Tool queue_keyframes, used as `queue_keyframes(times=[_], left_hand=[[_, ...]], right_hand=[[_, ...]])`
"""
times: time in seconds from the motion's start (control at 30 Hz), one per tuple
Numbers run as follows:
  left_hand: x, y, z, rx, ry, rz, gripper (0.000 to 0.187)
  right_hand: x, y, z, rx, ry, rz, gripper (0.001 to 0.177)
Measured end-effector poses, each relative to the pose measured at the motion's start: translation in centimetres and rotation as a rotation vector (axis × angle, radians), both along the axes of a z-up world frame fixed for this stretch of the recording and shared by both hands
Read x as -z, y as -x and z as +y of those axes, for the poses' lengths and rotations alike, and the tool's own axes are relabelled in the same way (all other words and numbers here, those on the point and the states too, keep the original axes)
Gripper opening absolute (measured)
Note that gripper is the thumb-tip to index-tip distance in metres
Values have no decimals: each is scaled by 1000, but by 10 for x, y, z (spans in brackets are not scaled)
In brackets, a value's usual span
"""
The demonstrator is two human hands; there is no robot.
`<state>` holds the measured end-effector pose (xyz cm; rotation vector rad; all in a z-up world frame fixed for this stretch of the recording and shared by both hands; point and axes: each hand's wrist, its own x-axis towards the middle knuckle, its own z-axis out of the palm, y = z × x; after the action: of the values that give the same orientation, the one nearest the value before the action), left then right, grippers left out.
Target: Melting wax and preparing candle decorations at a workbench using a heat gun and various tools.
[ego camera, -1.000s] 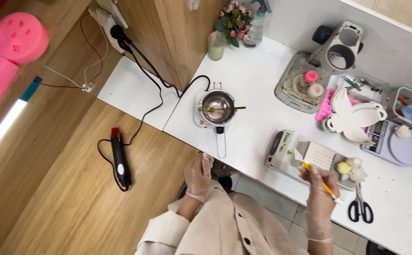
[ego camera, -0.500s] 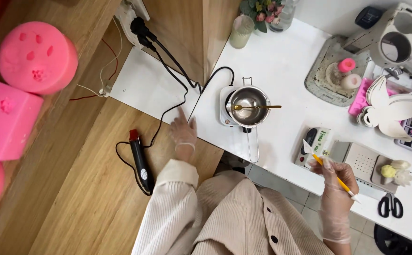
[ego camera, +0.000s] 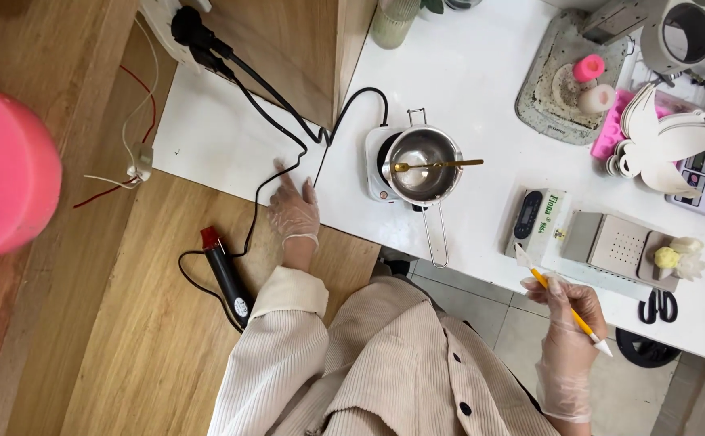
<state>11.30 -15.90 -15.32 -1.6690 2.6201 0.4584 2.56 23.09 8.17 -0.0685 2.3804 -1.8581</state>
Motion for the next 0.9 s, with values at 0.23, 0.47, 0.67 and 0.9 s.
queue_keyframes(times=[0.23,0.47,0.67,0.9], left_hand=[[-12,-4,-14,-102,-160,26,84],[-20,-1,-12,-18,-185,-173,80],[-3,-11,-8,26,178,33,88],[-25,-29,-43,-131,-118,-159,85]], right_hand=[[0,-7,-2,24,-54,-44,10],[0,-10,-4,14,-81,-58,9],[-1,-11,-2,4,-68,-36,10],[10,-10,5,16,-48,-16,11]])
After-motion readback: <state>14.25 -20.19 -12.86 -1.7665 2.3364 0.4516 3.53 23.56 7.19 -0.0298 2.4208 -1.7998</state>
